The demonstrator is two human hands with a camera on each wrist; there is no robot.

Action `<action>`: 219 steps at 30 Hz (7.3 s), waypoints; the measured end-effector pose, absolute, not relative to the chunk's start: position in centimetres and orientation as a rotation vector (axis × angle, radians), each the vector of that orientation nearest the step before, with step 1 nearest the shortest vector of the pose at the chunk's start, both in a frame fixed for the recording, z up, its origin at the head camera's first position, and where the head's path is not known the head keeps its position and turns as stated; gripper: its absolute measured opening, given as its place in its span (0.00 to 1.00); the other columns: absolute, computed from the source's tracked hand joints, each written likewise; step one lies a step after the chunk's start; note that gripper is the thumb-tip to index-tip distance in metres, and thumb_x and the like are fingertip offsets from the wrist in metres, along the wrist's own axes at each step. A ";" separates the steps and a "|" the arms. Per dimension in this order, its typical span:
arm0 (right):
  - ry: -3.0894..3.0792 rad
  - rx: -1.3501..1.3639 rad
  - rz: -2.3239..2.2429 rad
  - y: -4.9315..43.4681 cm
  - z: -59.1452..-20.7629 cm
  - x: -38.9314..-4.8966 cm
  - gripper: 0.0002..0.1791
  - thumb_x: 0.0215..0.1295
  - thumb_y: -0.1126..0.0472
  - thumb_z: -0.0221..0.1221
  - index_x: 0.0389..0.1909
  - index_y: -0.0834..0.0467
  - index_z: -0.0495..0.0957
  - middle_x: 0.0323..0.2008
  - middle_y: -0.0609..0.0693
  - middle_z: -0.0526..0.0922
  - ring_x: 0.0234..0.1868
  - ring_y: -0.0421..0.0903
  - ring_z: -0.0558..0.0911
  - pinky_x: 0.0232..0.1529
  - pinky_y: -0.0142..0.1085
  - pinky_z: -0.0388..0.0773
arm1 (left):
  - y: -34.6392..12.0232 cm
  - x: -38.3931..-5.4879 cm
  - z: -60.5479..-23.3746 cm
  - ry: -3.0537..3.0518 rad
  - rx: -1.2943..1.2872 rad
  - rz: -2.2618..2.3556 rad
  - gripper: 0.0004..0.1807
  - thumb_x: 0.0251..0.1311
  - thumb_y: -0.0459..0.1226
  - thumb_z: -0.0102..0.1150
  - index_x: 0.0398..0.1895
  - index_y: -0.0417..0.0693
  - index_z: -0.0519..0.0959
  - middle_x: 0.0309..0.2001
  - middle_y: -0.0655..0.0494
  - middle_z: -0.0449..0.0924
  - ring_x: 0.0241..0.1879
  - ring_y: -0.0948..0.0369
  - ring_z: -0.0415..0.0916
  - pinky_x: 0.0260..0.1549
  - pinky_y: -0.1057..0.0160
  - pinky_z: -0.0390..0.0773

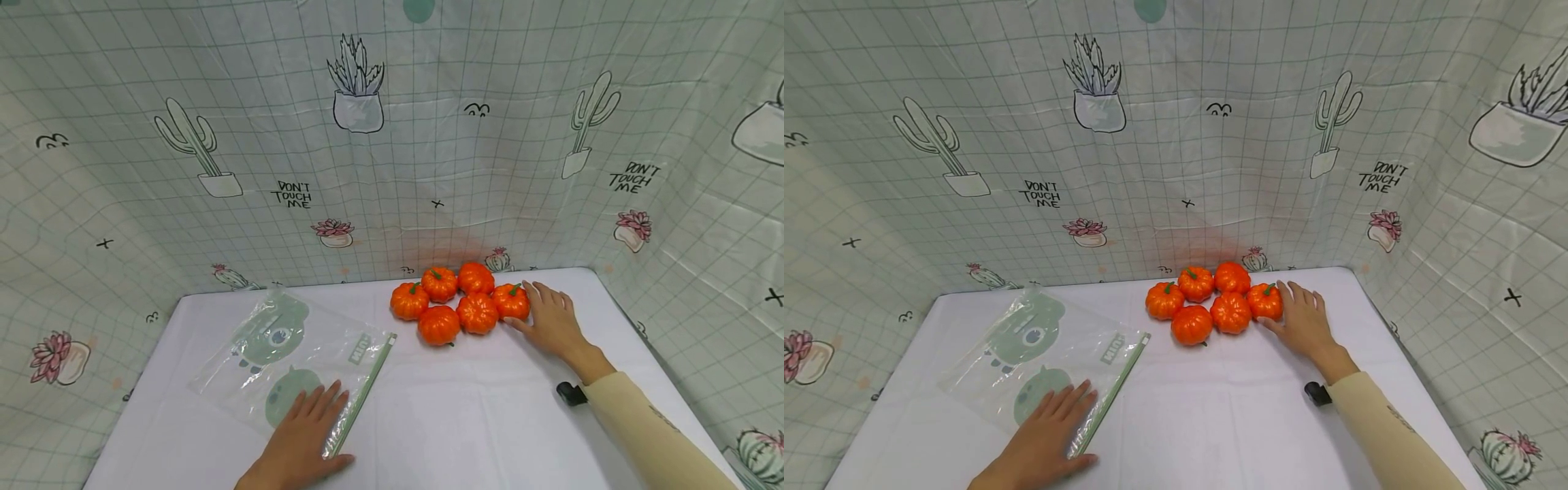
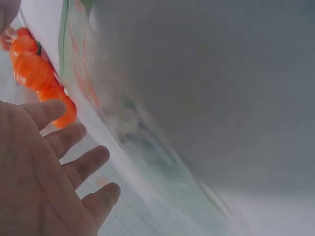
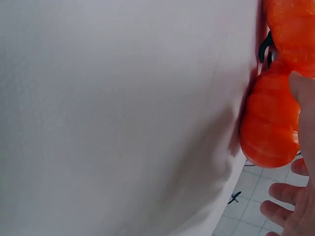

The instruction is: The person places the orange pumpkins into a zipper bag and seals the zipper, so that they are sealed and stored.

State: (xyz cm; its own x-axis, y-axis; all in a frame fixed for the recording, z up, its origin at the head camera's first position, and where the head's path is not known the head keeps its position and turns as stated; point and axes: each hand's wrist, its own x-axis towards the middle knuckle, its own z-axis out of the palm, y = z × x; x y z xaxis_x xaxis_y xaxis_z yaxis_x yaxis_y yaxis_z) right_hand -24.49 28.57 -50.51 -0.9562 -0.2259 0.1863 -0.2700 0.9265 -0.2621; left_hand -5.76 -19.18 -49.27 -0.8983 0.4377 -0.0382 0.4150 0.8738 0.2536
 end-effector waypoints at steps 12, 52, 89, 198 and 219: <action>-2.948 0.362 0.409 28.2 -50.9 -25.0 0.49 0.66 0.46 0.70 0.75 0.72 0.60 0.70 0.77 0.65 0.69 0.76 0.64 0.71 0.71 0.52 | -19.1 -5.5 -49.9 2.990 0.626 0.321 0.48 0.57 0.55 0.74 0.76 0.39 0.69 0.78 0.41 0.65 0.74 0.38 0.66 0.71 0.35 0.65; -2.971 0.333 0.355 27.3 -50.8 -25.6 0.52 0.64 0.43 0.70 0.74 0.75 0.60 0.68 0.77 0.67 0.67 0.77 0.66 0.71 0.71 0.54 | -17.9 -5.9 -49.8 3.247 0.708 0.104 0.11 0.51 0.38 0.73 0.35 0.46 0.82 0.47 0.53 0.84 0.48 0.53 0.82 0.47 0.48 0.80; -2.853 0.289 0.463 27.5 -51.1 -25.3 0.46 0.58 0.44 0.75 0.63 0.74 0.69 0.57 0.73 0.75 0.59 0.75 0.72 0.66 0.69 0.62 | -16.8 -7.4 -50.3 3.769 0.700 0.638 0.11 0.38 0.29 0.74 0.21 0.51 0.81 0.29 0.60 0.74 0.27 0.60 0.70 0.29 0.61 0.68; -2.673 0.943 0.455 8.9 -47.7 -14.2 0.50 0.48 0.34 0.79 0.65 0.61 0.76 0.57 0.53 0.81 0.61 0.53 0.77 0.68 0.52 0.70 | -13.9 -8.6 -49.6 3.621 0.212 0.855 0.11 0.44 0.28 0.77 0.21 0.49 0.83 0.25 0.60 0.73 0.26 0.58 0.71 0.29 0.60 0.66; -2.720 0.992 0.477 6.0 -48.7 -13.7 0.49 0.51 0.33 0.77 0.65 0.60 0.76 0.58 0.52 0.81 0.61 0.53 0.77 0.70 0.53 0.70 | -13.8 -8.4 -49.5 3.653 0.221 0.861 0.09 0.45 0.29 0.76 0.22 0.48 0.82 0.25 0.60 0.73 0.26 0.58 0.72 0.28 0.61 0.65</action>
